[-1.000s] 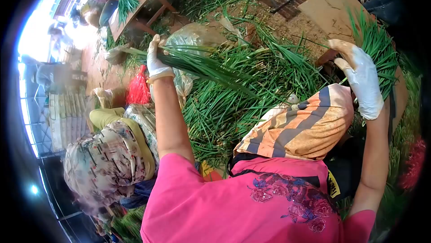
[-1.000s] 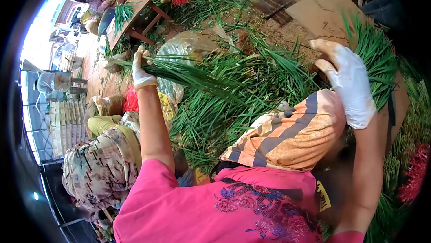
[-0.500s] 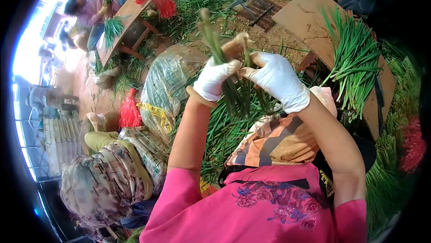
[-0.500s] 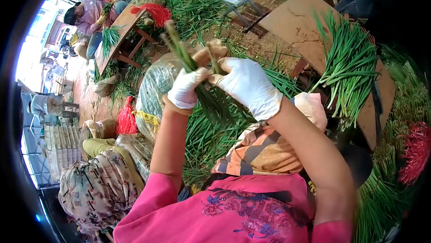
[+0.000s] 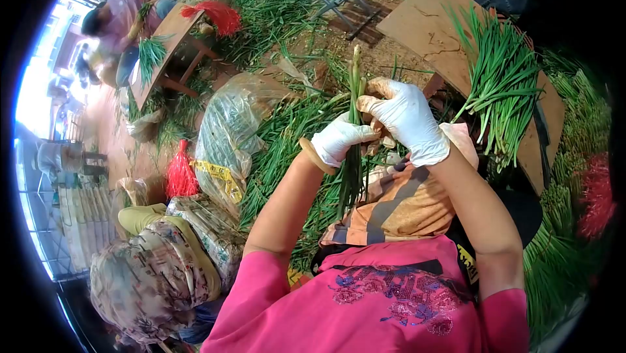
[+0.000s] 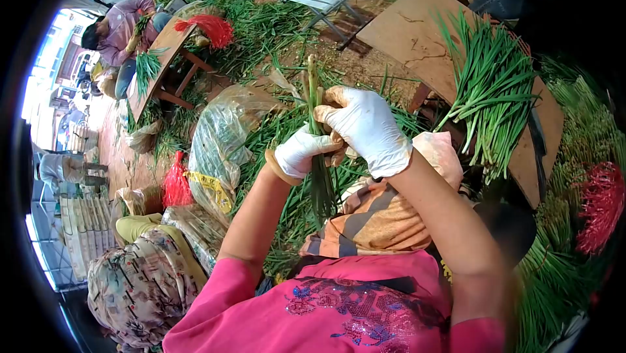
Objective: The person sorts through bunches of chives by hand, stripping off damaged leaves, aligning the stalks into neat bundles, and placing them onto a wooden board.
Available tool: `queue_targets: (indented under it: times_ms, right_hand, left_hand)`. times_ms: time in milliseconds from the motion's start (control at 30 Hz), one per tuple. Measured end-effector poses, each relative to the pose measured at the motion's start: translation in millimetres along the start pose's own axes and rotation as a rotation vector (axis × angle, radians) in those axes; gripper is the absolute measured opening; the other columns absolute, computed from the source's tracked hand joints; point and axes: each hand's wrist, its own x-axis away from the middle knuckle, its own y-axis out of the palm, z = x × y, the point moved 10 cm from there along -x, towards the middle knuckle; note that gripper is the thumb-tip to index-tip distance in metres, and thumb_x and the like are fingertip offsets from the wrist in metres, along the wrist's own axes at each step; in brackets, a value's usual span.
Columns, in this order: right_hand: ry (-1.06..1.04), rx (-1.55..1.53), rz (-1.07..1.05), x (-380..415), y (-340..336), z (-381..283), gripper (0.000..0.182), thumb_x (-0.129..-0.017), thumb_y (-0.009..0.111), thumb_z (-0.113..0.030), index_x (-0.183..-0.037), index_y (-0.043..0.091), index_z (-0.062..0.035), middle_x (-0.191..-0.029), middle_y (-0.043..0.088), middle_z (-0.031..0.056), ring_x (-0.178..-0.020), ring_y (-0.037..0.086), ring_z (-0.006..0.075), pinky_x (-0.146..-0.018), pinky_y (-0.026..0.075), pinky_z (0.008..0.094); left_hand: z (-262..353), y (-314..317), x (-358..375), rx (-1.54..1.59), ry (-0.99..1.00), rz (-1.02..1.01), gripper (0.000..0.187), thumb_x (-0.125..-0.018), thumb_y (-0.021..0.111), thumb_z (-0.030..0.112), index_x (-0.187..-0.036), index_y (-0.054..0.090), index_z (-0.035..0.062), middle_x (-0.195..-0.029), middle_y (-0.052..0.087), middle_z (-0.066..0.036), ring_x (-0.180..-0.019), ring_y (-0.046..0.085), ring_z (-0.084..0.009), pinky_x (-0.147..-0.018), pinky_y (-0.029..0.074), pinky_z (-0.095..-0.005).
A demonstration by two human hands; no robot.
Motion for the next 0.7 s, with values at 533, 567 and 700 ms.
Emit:
queue_targets:
  times_ms: [533, 567, 700]
  right_hand:
    - [-0.083, -0.082, 0.063, -15.8, -45.0, 0.0, 0.024, -0.082, 0.069, -0.026, -0.077, 0.068, -0.0023, -0.07, 0.062, 0.0026, -0.063, 0.056, 0.0107, -0.061, 0.047, 0.0287]
    - [-0.126, 0.284, 0.167, -12.4, -77.9, -28.8, 0.026, -0.083, 0.067, -0.028, -0.078, 0.066, -0.002, -0.067, 0.06, 0.0025, -0.061, 0.056, 0.0116, -0.06, 0.047, 0.0299]
    - [-0.376, 0.048, 0.391, -5.4, -223.0, -76.2, 0.029, -0.089, 0.064, -0.034, -0.095, 0.066, -0.0061, -0.081, 0.066, 0.0011, -0.064, 0.057, 0.0039, -0.05, 0.042, 0.0166]
  left_hand:
    - [-42.0, -2.5, -24.0, -0.194, -0.154, 0.008, 0.031, -0.086, 0.065, 0.024, -0.105, 0.067, -0.0001, -0.067, 0.061, -0.003, -0.06, 0.054, -0.0101, -0.057, 0.043, -0.0239]
    - [-47.8, -11.2, -26.0, -0.22, -0.118, 0.005, 0.032, -0.086, 0.064, 0.024, -0.105, 0.066, -0.0013, -0.065, 0.059, -0.002, -0.058, 0.052, -0.0101, -0.056, 0.043, -0.024]
    - [-125.5, -99.7, -10.7, -0.374, -0.388, 0.22, 0.034, -0.094, 0.05, 0.03, -0.1, 0.071, 0.0041, -0.056, 0.053, 0.0, -0.049, 0.047, -0.009, -0.047, 0.039, -0.0261]
